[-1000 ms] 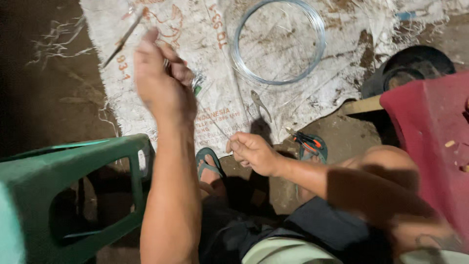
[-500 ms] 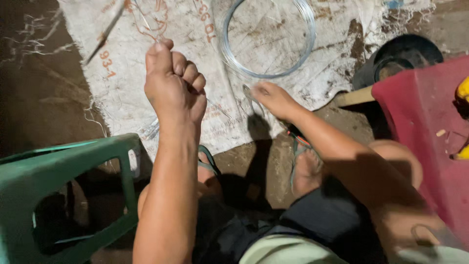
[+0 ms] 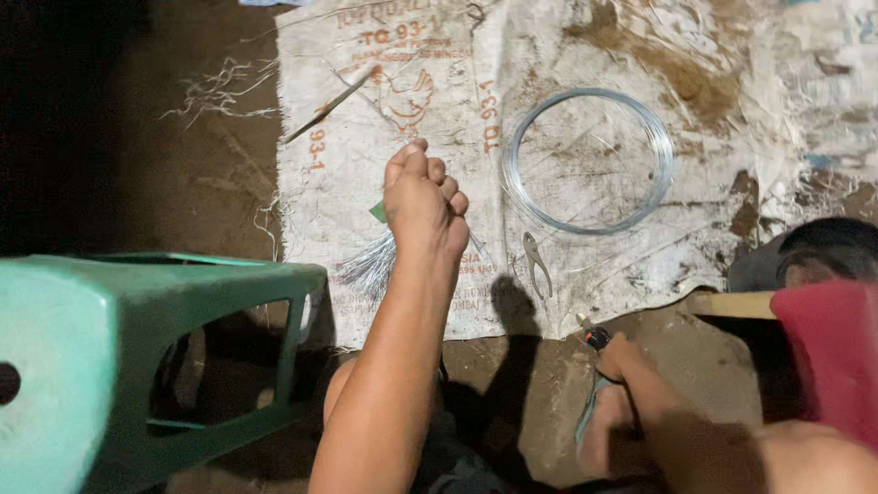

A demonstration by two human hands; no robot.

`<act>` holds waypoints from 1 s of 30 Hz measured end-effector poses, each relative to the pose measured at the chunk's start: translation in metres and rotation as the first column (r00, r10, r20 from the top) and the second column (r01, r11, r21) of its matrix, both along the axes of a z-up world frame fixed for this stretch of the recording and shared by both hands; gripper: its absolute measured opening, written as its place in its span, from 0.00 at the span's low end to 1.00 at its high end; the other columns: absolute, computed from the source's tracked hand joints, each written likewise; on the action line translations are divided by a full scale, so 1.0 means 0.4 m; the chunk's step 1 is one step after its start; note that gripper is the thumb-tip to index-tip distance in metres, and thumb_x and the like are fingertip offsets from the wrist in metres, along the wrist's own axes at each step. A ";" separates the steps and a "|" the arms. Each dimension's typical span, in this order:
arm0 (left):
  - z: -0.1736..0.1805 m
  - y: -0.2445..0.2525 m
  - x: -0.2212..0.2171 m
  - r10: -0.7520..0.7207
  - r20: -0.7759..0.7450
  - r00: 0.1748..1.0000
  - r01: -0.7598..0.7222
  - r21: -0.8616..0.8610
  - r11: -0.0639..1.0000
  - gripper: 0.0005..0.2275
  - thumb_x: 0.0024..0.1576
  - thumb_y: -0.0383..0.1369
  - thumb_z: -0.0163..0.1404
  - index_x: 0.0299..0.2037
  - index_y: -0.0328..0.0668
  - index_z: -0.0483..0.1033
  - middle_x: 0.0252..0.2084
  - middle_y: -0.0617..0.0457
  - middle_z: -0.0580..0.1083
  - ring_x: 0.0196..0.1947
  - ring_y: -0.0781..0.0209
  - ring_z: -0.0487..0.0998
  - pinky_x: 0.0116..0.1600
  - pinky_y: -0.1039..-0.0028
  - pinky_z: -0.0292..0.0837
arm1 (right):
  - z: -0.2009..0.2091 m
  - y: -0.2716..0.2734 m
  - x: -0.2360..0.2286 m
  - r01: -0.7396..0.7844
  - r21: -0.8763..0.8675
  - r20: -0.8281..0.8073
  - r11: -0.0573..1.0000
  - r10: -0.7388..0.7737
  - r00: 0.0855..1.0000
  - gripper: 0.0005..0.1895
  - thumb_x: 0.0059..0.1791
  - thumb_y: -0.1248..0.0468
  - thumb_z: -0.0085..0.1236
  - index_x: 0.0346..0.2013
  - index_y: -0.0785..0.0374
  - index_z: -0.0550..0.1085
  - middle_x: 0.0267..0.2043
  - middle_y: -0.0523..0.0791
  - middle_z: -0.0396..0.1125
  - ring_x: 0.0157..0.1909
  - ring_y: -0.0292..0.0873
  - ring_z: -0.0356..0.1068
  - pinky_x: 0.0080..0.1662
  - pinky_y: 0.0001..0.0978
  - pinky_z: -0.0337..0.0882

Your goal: The person sits on the floor and uses pliers to cut a metal wire into short segments. They repeatedly measure, cut, and place the pieces on a sack on the ground.

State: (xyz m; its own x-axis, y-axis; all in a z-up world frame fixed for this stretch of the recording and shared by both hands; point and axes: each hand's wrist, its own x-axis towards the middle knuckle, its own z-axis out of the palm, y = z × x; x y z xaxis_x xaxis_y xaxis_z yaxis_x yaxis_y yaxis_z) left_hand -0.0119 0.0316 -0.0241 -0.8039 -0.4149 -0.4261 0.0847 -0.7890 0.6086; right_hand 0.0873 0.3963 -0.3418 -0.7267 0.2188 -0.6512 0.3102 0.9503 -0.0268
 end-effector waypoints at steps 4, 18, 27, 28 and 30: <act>-0.041 -0.004 -0.028 0.075 -0.040 0.996 -0.077 -0.042 0.996 0.06 0.65 0.36 0.43 0.48 0.47 0.68 0.22 0.61 0.60 0.14 0.73 0.52 0.16 0.78 0.43 | 0.026 -0.082 -0.045 0.203 -0.319 0.139 0.926 -0.166 0.976 0.16 0.47 0.61 0.53 0.29 0.74 0.80 0.30 0.59 0.76 0.33 0.57 0.76 0.38 0.49 0.71; -0.095 0.240 -0.098 0.001 -0.047 0.999 -0.017 -0.330 0.944 0.10 0.65 0.34 0.46 0.45 0.33 0.74 0.26 0.56 0.70 0.20 0.70 0.65 0.23 0.74 0.61 | 0.711 -0.249 -0.154 -0.123 -0.990 -0.137 0.068 -0.301 0.944 0.21 0.48 0.71 0.51 0.56 0.73 0.67 0.44 0.52 0.70 0.42 0.47 0.73 0.43 0.29 0.75; -0.109 0.003 -0.098 -0.022 0.065 0.998 0.027 -0.083 0.996 0.04 0.60 0.33 0.47 0.43 0.49 0.71 0.21 0.59 0.65 0.13 0.69 0.59 0.15 0.77 0.50 | 0.656 -0.327 -0.009 0.084 -0.992 0.059 0.091 -0.244 0.968 0.22 0.42 0.77 0.46 0.51 0.67 0.68 0.45 0.51 0.72 0.49 0.49 0.77 0.34 0.33 0.73; -0.091 -0.006 -0.084 -0.043 0.059 0.997 0.048 -0.074 0.996 0.04 0.60 0.34 0.47 0.43 0.50 0.70 0.21 0.59 0.64 0.12 0.70 0.56 0.15 0.77 0.48 | 0.644 -0.335 0.001 0.081 -0.993 0.064 0.082 -0.192 0.979 0.21 0.42 0.76 0.48 0.51 0.66 0.67 0.46 0.50 0.72 0.49 0.47 0.77 0.35 0.35 0.76; -0.055 -0.003 -0.059 -0.064 0.064 0.996 0.068 -0.067 0.995 0.04 0.60 0.34 0.47 0.43 0.50 0.69 0.20 0.59 0.63 0.12 0.70 0.55 0.15 0.77 0.47 | 0.623 -0.342 0.022 -0.056 -0.985 -0.073 0.162 -0.100 0.992 0.21 0.43 0.75 0.53 0.52 0.66 0.69 0.47 0.48 0.72 0.49 0.43 0.75 0.42 0.34 0.77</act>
State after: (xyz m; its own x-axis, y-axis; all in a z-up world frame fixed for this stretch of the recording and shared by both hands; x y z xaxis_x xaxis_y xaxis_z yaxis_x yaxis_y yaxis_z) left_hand -0.0355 0.0305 -0.0461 -0.8034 -0.3923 -0.4478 -0.0055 -0.7472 0.6645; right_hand 0.0961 0.2594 -0.0926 -0.8052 -0.5312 -0.2635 0.2517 0.0962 -0.9630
